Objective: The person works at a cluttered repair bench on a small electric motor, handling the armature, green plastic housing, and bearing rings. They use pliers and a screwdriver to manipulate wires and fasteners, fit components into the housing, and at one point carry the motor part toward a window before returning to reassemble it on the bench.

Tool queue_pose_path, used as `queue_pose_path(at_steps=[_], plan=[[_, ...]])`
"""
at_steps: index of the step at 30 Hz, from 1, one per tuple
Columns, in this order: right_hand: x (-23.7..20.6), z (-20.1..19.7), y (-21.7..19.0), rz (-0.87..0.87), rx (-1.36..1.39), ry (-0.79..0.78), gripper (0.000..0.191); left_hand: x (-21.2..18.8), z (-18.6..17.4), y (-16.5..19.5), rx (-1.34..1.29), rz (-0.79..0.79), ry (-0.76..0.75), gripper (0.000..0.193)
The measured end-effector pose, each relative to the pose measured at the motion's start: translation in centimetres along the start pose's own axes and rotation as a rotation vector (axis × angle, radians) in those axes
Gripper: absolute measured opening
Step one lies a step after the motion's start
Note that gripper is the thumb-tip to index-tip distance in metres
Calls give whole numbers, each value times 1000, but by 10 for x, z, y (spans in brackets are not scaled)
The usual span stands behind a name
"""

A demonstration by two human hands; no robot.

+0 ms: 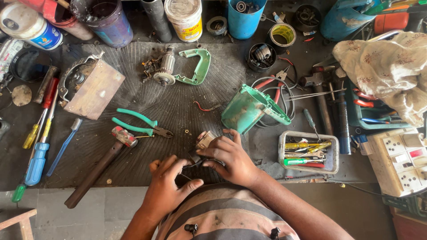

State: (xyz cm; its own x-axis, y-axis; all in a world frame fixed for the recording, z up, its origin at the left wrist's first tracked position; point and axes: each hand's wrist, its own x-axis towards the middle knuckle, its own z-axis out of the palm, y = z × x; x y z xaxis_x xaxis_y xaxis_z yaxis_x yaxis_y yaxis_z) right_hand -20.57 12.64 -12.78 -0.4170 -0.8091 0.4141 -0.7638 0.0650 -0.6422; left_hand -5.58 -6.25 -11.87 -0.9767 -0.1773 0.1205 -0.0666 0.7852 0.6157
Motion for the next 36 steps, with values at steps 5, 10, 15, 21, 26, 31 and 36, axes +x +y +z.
queue_pose_path(at_steps=[5,10,15,21,26,31,36], plan=[[3,3,-2,-22,-105,63,22,-5,-2,-5,-37,88,141,44],[2,9,-2,16,-56,88,19,-10,4,-4,99,276,195,55],[1,12,-1,44,-4,85,16,-14,18,-12,-37,144,51,59],[4,16,0,76,55,126,16,-19,20,-36,-1004,59,-33,82],[1,15,3,5,114,66,20,-13,21,-29,-708,-35,54,95],[-3,18,5,-1,117,95,20,-7,17,-7,-31,53,93,78],[-1,15,1,2,62,102,21,-1,12,0,-75,46,89,61]])
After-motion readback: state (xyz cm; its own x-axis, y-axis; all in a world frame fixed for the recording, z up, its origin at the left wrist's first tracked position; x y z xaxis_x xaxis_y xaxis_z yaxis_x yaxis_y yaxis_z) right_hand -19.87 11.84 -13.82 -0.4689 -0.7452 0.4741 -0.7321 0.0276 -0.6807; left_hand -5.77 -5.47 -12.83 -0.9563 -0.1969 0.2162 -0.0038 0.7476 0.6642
